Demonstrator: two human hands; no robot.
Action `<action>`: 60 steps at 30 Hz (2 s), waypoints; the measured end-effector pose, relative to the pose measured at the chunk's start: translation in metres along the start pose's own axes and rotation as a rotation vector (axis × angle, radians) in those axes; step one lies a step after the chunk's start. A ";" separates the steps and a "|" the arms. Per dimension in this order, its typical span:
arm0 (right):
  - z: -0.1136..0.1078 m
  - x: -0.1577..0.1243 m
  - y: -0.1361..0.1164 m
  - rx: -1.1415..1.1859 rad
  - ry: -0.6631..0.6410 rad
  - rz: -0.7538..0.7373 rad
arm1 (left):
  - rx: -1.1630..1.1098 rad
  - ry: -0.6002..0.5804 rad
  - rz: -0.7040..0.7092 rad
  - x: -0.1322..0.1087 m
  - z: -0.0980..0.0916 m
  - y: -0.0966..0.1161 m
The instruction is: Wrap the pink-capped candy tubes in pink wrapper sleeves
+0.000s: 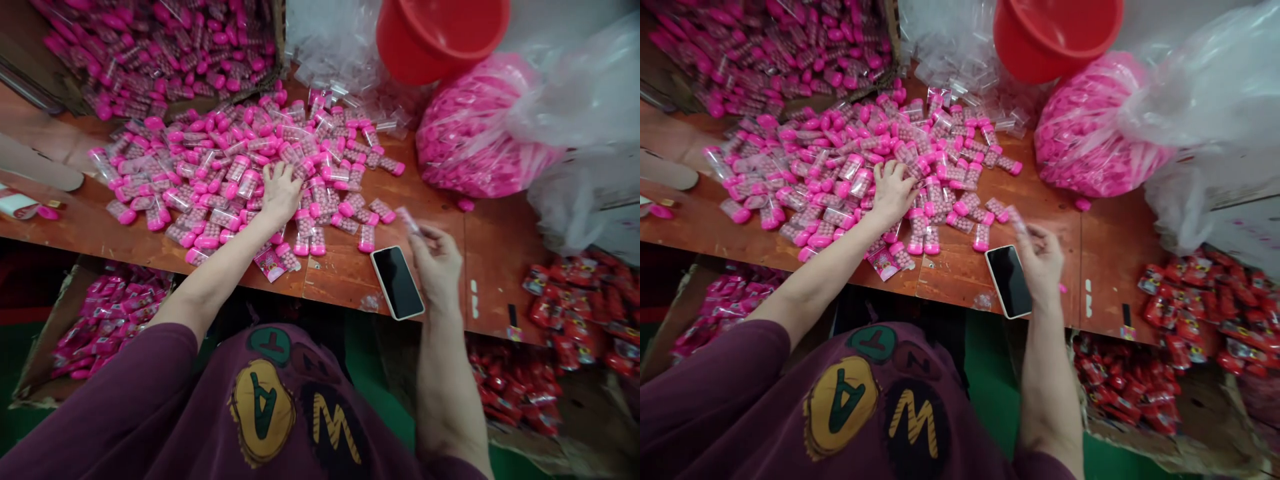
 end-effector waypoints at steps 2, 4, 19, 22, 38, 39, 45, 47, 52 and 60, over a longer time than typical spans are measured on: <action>0.024 -0.033 -0.029 0.002 -0.099 -0.089 | -0.047 0.026 -0.026 0.005 0.002 -0.002; 0.050 -0.069 -0.051 -0.070 -0.210 -0.208 | -0.122 0.052 -0.053 0.007 0.001 -0.006; 0.052 -0.127 -0.046 0.077 -0.118 -0.032 | -1.559 -0.194 -0.389 -0.019 -0.036 0.012; 0.054 -0.127 -0.038 0.291 -0.174 0.189 | -1.660 -0.280 -0.411 -0.032 -0.037 0.029; 0.078 -0.153 -0.036 0.794 -0.180 0.586 | -1.396 -0.309 -0.307 -0.062 -0.060 0.057; 0.079 -0.154 -0.035 0.804 -0.178 0.599 | -1.390 -0.294 -0.314 -0.063 -0.059 0.056; 0.080 -0.152 -0.037 0.792 -0.208 0.590 | -1.504 -0.345 -0.342 -0.072 -0.044 0.060; 0.079 -0.150 -0.038 0.783 -0.214 0.568 | -1.547 -0.369 -0.340 -0.075 -0.039 0.064; 0.080 -0.153 -0.039 0.748 -0.255 0.527 | -1.554 -0.417 -0.335 -0.081 -0.031 0.071; 0.090 -0.167 -0.034 0.711 -0.288 0.545 | -1.564 -0.388 -0.388 -0.085 -0.025 0.072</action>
Point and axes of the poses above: each hand's wrist, its own x-axis towards the middle knuckle, its own z-axis out of the palm, y = z × x, the point moved 8 cm from there along x, towards the middle knuckle, and after that the axes turned 6 degrees about y, right-handed, at the moved point
